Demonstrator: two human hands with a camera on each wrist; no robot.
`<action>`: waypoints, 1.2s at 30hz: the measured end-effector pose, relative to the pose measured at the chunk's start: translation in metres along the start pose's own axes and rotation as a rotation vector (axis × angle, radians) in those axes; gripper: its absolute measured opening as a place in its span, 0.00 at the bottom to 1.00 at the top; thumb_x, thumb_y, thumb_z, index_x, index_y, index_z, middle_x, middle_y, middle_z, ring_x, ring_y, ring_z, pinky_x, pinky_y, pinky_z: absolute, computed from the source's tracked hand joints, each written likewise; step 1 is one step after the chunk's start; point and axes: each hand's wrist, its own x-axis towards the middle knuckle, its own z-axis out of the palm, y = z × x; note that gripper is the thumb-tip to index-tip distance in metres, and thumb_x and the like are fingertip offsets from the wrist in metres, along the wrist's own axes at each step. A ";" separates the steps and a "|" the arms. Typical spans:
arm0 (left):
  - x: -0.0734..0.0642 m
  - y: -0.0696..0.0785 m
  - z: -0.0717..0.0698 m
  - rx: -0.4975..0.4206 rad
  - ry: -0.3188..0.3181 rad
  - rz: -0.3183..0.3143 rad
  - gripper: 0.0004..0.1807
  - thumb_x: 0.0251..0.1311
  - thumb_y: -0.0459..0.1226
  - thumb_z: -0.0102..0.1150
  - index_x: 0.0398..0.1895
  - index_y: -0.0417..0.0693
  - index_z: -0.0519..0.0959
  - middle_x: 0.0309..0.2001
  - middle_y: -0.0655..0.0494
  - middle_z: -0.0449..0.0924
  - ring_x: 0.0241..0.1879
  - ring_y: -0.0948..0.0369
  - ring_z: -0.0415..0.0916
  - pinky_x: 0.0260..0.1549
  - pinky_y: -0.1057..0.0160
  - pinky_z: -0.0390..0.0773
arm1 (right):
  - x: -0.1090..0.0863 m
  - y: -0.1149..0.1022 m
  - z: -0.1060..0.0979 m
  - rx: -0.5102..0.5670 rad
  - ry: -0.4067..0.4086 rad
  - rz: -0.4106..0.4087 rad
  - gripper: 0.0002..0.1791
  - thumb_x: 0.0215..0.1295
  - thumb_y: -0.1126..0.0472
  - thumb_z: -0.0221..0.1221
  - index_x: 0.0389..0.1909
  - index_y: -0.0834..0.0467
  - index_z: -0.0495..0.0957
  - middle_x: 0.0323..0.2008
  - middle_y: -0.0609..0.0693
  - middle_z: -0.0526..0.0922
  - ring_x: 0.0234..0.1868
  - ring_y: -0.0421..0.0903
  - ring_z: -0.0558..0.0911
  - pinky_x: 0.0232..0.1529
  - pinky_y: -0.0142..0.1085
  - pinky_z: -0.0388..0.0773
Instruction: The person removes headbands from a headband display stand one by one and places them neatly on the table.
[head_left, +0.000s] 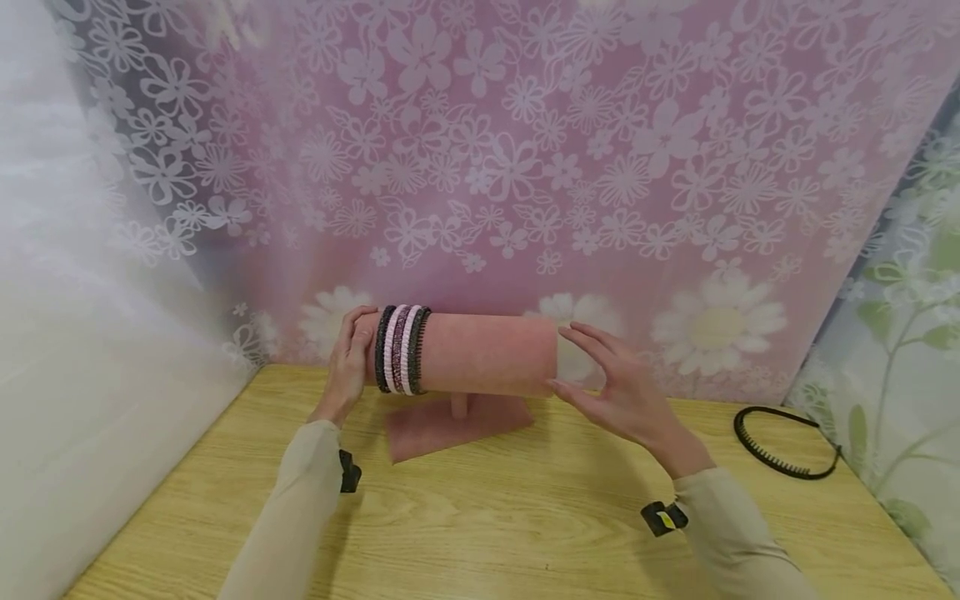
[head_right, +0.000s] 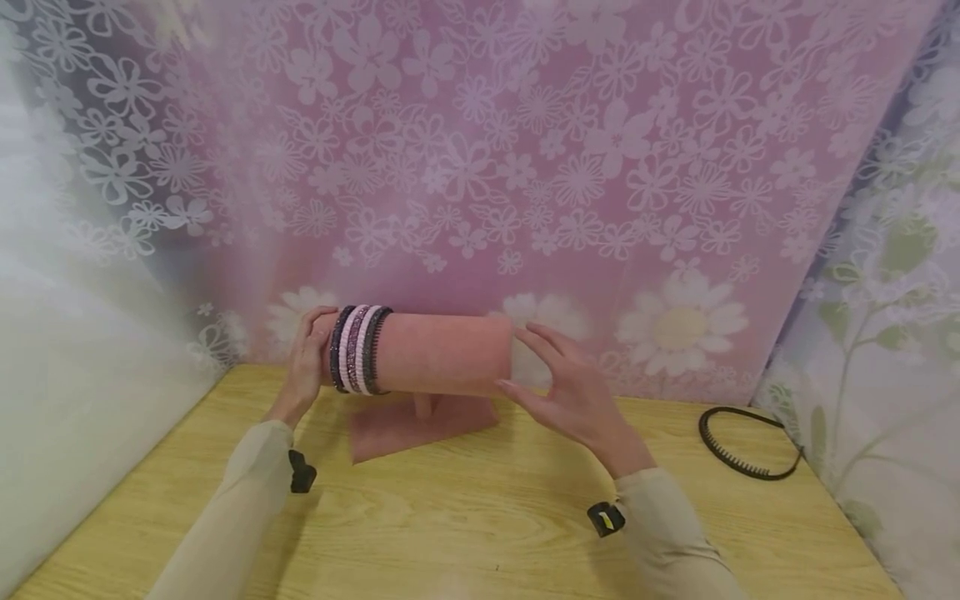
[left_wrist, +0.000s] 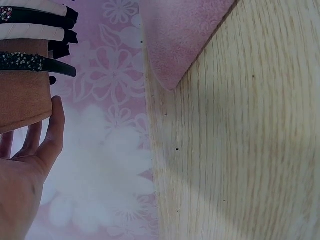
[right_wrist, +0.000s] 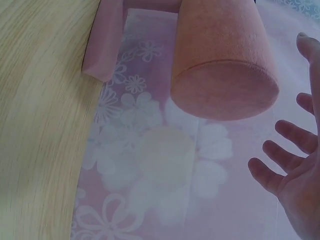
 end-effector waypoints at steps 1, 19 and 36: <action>-0.001 0.003 0.000 0.004 0.002 0.005 0.22 0.73 0.48 0.34 0.66 0.57 0.63 0.65 0.50 0.67 0.57 0.48 0.70 0.56 0.46 0.64 | 0.002 0.000 0.001 0.003 0.004 -0.009 0.39 0.49 0.48 0.70 0.65 0.47 0.68 0.65 0.50 0.69 0.66 0.49 0.68 0.62 0.52 0.66; -0.001 -0.001 0.001 0.015 0.023 0.016 0.22 0.73 0.49 0.35 0.66 0.56 0.64 0.65 0.51 0.68 0.56 0.49 0.70 0.57 0.47 0.64 | 0.028 -0.010 0.022 -0.056 0.014 -0.096 0.38 0.51 0.44 0.68 0.64 0.49 0.70 0.64 0.48 0.71 0.65 0.49 0.69 0.62 0.47 0.68; 0.012 -0.034 0.006 0.025 0.068 0.059 0.25 0.70 0.57 0.35 0.64 0.61 0.66 0.63 0.58 0.69 0.56 0.51 0.70 0.57 0.47 0.64 | 0.052 -0.017 0.038 -0.096 -0.004 -0.201 0.34 0.53 0.41 0.65 0.58 0.53 0.75 0.59 0.51 0.75 0.62 0.50 0.72 0.64 0.47 0.65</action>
